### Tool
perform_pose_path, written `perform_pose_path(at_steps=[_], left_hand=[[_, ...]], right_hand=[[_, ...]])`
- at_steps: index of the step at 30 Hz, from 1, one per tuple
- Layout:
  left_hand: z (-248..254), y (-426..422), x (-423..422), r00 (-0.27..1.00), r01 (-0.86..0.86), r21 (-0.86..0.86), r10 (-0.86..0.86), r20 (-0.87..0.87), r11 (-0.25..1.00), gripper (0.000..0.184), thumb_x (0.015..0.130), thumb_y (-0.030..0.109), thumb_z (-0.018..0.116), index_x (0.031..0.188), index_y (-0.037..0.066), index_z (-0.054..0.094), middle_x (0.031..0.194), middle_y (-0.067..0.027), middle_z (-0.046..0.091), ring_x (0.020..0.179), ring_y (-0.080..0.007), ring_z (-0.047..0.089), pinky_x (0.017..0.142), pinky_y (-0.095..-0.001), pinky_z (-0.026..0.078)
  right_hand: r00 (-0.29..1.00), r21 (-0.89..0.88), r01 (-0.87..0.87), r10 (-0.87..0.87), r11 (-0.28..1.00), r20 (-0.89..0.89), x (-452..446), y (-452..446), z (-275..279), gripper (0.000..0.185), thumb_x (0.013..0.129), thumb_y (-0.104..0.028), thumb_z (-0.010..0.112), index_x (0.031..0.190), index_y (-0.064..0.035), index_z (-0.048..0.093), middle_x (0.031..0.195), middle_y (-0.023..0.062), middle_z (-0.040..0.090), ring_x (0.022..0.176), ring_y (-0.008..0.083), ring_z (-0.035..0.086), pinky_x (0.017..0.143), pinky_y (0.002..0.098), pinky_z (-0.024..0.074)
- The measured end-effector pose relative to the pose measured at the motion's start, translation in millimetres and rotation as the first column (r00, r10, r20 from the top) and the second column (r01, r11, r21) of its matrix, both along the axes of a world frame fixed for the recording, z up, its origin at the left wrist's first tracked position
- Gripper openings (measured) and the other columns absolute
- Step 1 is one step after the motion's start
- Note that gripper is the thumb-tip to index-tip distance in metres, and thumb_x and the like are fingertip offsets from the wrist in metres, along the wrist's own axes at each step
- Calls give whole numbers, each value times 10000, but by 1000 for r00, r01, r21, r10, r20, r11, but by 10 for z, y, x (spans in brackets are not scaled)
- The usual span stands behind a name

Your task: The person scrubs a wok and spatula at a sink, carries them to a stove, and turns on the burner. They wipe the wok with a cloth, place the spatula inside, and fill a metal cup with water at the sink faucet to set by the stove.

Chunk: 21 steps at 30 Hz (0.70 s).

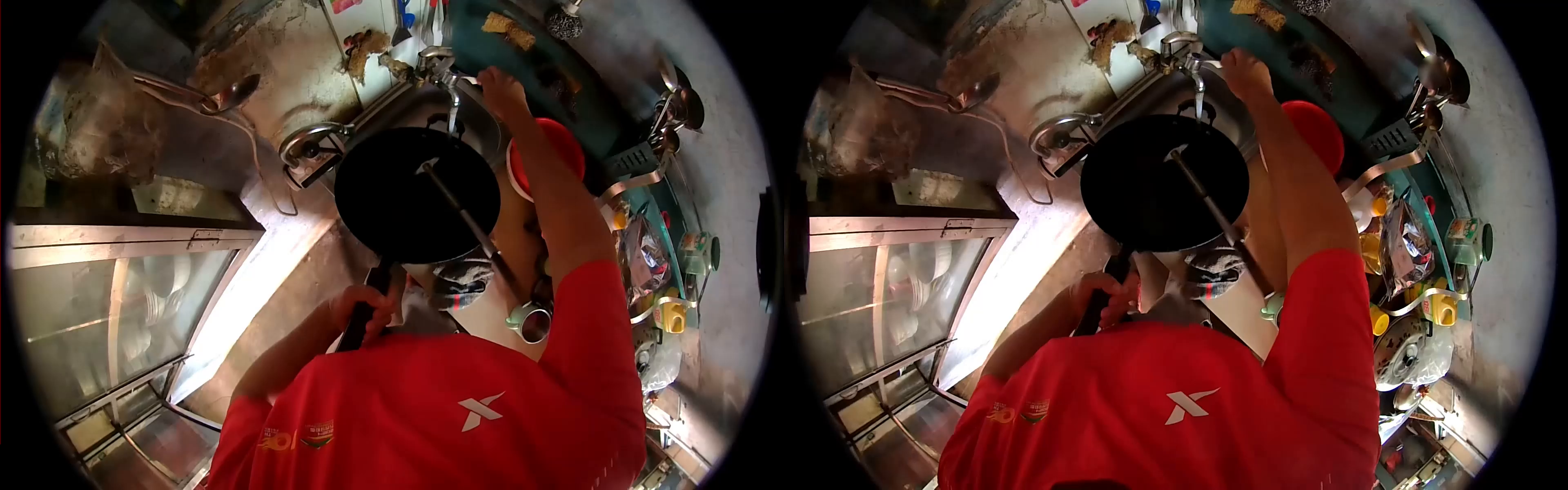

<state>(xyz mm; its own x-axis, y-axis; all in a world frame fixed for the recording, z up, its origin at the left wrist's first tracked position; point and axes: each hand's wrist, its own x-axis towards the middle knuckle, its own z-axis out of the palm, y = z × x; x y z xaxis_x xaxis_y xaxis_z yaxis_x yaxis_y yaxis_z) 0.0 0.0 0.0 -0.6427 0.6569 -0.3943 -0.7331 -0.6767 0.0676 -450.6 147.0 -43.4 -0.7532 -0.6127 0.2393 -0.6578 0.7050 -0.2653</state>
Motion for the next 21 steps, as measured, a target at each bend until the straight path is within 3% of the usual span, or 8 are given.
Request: perform_pose_path(at_steps=[2, 6, 9, 12, 14, 16, 18, 21], left_hand=[[21, -8, -17, 998, 58, -58, -60, -25, 997, 207, 807, 194, 520, 703, 18, 491, 589, -95, 509, 441, -182, 513, 402, -309, 495], [-31, -46, -119, 990, 43, -62, -51, -133, 997, 148, 778, 168, 515, 711, 54, 450, 579, -45, 456, 416, -141, 474, 382, -285, 428], [-34, -77, -110, 993, 41, -68, -49, -109, 997, 132, 782, 157, 510, 718, 52, 461, 582, -43, 452, 419, -140, 477, 381, -285, 440], [-68, -110, -71, 995, 52, -71, -58, -77, 996, 120, 783, 145, 507, 721, 50, 470, 581, -41, 452, 423, -140, 480, 388, -288, 454], [-32, -136, -30, 997, 46, -67, -49, -51, 997, 109, 776, 139, 510, 722, 53, 469, 582, -37, 450, 424, -137, 482, 376, -283, 451], [-23, -183, 39, 997, 50, -66, -53, -51, 997, 112, 772, 140, 511, 715, 55, 466, 584, -34, 449, 427, -134, 484, 369, -276, 449], [-19, -239, 94, 996, 62, -70, -66, -54, 996, 115, 769, 141, 512, 707, 57, 463, 587, -32, 448, 429, -131, 486, 362, -269, 447], [-44, -316, 209, 995, 73, 20, -72, -72, 997, 141, 825, 134, 508, 721, 41, 485, 611, -56, 487, 481, -140, 524, 428, -289, 490]], right_hand=[[962, -295, 208, -140, 933, 235, 195, -26, 270, 358, 817, -331, 562, 1114, -131, 581, 1059, 84, 640, 965, 277, 613, 841, 391, 477], [971, -336, 86, -3, 938, 239, 343, -104, 183, 369, 808, -307, 578, 1119, -107, 578, 1045, 99, 642, 922, 293, 622, 808, 392, 489], [929, -222, 270, -192, 937, 317, 763, -153, 447, 381, 815, -298, 588, 1125, -78, 573, 1023, 103, 647, 901, 247, 637, 774, 358, 501], [557, -509, 518, 180, 688, 811, 1183, 42, 670, 370, 857, -319, 567, 1104, -43, 578, 951, 53, 644, 888, 133, 632, 714, 280, 496], [472, -393, 520, 128, 758, 872, 1247, 507, 402, 378, 872, -346, 543, 1092, -41, 584, 973, 87, 651, 894, 192, 639, 733, 315, 492], [854, 177, 136, -206, 975, 478, 1636, 864, 410, 380, 877, -384, 515, 1079, -73, 596, 991, 131, 648, 914, 269, 632, 774, 366, 484], [846, 528, -31, -259, 849, 466, 1904, 1126, 293, 387, 873, -420, 493, 1054, -97, 605, 980, 162, 640, 935, 328, 609, 806, 413, 468], [840, 399, 76, -274, 914, 468, 2383, 1233, 386, 399, 848, -444, 510, 1012, -95, 617, 932, 159, 646, 917, 326, 611, 800, 420, 467]])
